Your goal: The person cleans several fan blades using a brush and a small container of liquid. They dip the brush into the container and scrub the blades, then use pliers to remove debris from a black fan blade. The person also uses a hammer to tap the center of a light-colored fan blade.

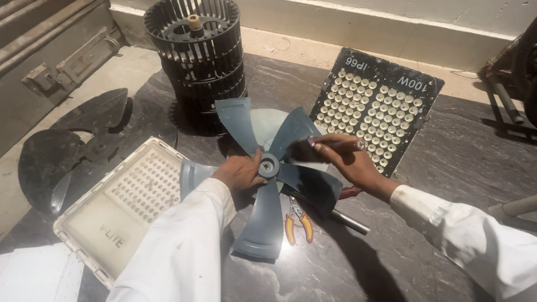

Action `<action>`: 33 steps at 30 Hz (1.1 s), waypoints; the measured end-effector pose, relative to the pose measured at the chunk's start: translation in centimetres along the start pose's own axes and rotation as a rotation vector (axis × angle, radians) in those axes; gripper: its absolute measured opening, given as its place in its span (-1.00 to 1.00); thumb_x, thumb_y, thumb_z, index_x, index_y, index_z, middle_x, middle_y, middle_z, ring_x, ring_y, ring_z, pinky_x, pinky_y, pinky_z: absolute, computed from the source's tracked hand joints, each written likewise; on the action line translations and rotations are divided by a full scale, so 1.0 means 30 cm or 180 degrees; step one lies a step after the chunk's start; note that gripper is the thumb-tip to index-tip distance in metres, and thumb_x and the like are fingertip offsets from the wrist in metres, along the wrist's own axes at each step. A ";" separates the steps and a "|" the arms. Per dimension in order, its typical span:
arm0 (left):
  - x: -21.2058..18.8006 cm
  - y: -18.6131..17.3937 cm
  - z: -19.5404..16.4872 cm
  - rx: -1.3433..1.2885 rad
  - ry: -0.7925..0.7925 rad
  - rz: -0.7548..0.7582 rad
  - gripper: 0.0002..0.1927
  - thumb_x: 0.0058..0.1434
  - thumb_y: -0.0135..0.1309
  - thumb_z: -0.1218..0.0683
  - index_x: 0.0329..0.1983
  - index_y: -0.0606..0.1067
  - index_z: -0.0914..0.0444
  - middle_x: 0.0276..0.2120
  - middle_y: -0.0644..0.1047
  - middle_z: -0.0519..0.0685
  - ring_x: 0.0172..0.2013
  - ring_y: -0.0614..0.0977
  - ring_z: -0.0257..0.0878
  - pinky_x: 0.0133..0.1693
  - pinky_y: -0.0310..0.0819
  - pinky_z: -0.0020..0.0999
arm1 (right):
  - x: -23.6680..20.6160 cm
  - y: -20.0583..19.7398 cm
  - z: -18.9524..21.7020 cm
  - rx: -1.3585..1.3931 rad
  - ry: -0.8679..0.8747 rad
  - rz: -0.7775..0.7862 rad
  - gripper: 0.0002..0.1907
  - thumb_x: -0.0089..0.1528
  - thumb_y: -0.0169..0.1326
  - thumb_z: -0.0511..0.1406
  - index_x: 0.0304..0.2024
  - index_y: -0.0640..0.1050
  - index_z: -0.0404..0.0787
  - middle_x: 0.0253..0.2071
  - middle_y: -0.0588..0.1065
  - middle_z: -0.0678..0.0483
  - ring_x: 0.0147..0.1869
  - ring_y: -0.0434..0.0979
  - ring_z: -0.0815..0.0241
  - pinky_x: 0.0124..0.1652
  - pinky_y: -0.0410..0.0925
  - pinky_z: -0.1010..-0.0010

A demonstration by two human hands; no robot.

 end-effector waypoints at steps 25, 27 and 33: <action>0.131 0.074 -0.106 -0.0735 0.0571 -0.0174 -0.12 0.28 0.00 -0.29 0.46 0.09 0.33 -0.06 0.54 0.28 -0.10 0.61 0.19 -0.06 0.47 -0.03 | 0.000 -0.138 -0.226 0.0185 0.0447 -0.0711 -0.66 0.32 0.05 -0.20 0.00 0.61 -0.29 -0.13 0.62 -0.11 -0.21 0.67 0.13 -0.22 0.55 0.37; 0.129 0.077 -0.105 -0.0787 0.0598 -0.0326 -0.12 0.27 0.02 -0.28 0.49 0.09 0.26 -0.05 0.55 0.27 -0.09 0.60 0.20 -0.03 0.47 -0.02 | -0.020 -0.093 -0.213 0.0306 0.0409 -0.0492 -0.67 0.32 0.01 -0.21 -0.01 0.60 -0.30 -0.14 0.62 -0.12 -0.20 0.67 0.12 -0.21 0.56 0.37; 0.132 0.117 -0.085 -0.0862 0.0292 -0.0257 -0.11 0.23 0.05 -0.31 0.52 0.07 0.14 -0.06 0.56 0.23 -0.08 0.61 0.19 -0.01 0.47 -0.01 | -0.035 -0.038 -0.259 0.0599 0.0342 -0.0012 -0.73 0.35 -0.01 -0.25 -0.04 0.61 -0.24 -0.09 0.61 -0.11 -0.12 0.66 0.08 -0.09 0.59 0.33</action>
Point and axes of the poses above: each hand's wrist, its own x-axis towards the middle knuckle, its own y-axis out of the palm, z = x × y, the point moved 7 cm from there along x, towards the middle knuckle
